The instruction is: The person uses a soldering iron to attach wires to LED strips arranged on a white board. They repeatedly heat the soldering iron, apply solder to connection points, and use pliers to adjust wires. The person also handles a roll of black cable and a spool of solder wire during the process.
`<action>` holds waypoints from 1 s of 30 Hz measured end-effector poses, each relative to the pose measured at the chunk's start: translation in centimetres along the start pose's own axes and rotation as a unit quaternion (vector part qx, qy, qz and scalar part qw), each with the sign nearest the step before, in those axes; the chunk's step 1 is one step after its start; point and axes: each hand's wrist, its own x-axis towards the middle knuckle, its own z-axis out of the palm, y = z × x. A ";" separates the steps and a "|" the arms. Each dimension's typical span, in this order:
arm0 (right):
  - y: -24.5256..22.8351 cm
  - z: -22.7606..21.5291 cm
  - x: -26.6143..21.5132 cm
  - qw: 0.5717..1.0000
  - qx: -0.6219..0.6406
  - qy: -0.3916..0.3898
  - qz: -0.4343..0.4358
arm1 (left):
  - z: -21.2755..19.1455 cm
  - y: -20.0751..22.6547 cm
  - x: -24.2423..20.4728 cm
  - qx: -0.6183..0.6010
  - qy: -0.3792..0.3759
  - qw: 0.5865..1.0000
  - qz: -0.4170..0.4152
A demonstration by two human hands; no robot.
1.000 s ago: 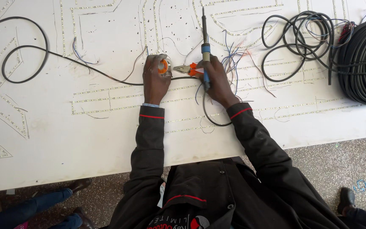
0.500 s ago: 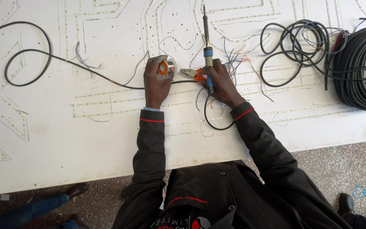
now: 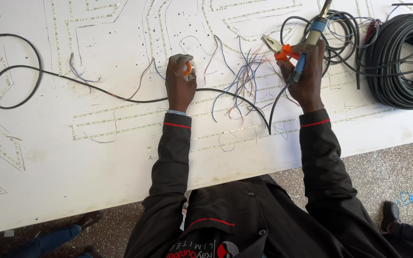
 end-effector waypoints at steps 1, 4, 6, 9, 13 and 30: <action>0.2 -0.1 -0.4 1.000 -0.009 0.005 0.005 | 0.5 -0.5 0.1 0.027 0.000 1.000 0.009; 0.8 0.2 -1.8 1.000 -0.014 0.010 0.017 | 1.9 -1.6 0.3 0.079 -0.017 0.996 0.034; 1.5 0.7 -2.6 1.000 -0.010 0.011 0.025 | 2.5 -1.5 0.2 0.104 -0.033 0.993 0.051; 2.4 1.9 -3.6 0.999 0.023 0.020 0.015 | 2.7 0.0 0.2 0.156 -0.046 0.986 0.040; 2.0 2.9 -4.1 0.999 0.026 0.005 0.036 | 3.9 1.6 0.0 0.188 -0.047 0.974 0.120; 2.0 5.3 -5.3 0.999 0.027 -0.007 0.044 | 6.8 -1.8 -0.1 0.317 -0.090 0.922 0.205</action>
